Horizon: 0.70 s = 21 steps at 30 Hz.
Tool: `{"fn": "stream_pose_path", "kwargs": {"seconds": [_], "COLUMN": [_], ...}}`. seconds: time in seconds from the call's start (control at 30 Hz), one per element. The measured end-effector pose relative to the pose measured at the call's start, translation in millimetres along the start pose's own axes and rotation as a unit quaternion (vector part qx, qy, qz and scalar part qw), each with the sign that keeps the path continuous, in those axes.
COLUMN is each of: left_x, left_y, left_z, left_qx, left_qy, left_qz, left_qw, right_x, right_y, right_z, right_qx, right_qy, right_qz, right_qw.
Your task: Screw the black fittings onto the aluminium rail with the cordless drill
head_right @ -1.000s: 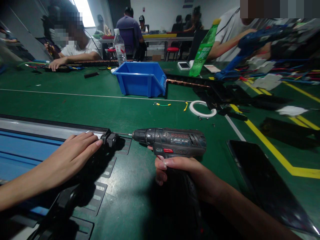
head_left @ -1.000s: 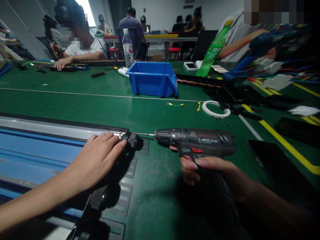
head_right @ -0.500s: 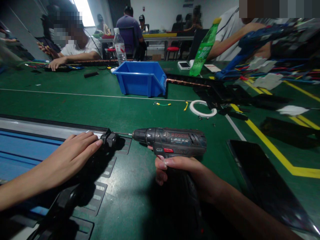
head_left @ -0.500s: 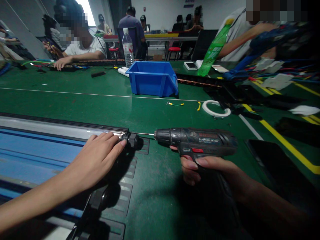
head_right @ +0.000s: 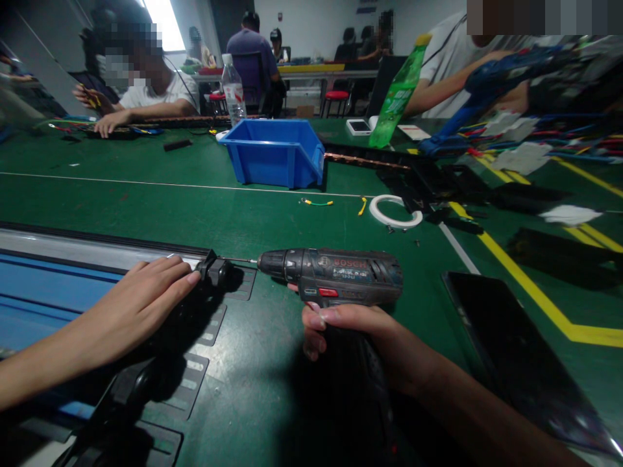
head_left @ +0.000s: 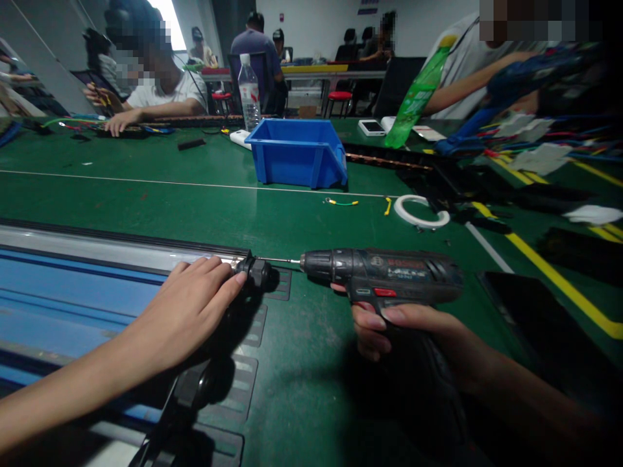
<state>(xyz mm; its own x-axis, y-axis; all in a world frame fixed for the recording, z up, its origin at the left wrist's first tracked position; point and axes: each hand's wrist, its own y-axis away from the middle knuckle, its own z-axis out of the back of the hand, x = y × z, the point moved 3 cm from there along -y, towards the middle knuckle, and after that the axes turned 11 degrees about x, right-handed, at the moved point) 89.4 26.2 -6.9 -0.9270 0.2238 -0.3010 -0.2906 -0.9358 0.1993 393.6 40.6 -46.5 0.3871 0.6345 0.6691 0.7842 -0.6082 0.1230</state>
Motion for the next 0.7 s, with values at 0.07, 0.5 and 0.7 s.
{"fn": "stream_pose_path", "kwargs": {"seconds": [0.07,0.5,0.7], "left_x": [-0.3,-3.9,-5.3], "left_y": [0.3,-0.9,-0.8], "left_z": [-0.2,3.2,3.6], "left_qx": [-0.003,0.002,0.010], "left_qy": [0.000,-0.002,-0.003], "left_qz": [-0.003,0.010,0.012], "left_qw": [1.000,1.000,1.000], "right_x": [0.0,1.5,3.7], "right_y": [0.0,-0.6,-2.6], "right_z": [0.0,-1.9,-4.4], "right_qx": [0.001,-0.009,-0.028], "right_qy": [0.002,0.012,0.012], "right_qz": [0.000,-0.010,-0.027], "right_qw": [1.000,1.000,0.999]}}
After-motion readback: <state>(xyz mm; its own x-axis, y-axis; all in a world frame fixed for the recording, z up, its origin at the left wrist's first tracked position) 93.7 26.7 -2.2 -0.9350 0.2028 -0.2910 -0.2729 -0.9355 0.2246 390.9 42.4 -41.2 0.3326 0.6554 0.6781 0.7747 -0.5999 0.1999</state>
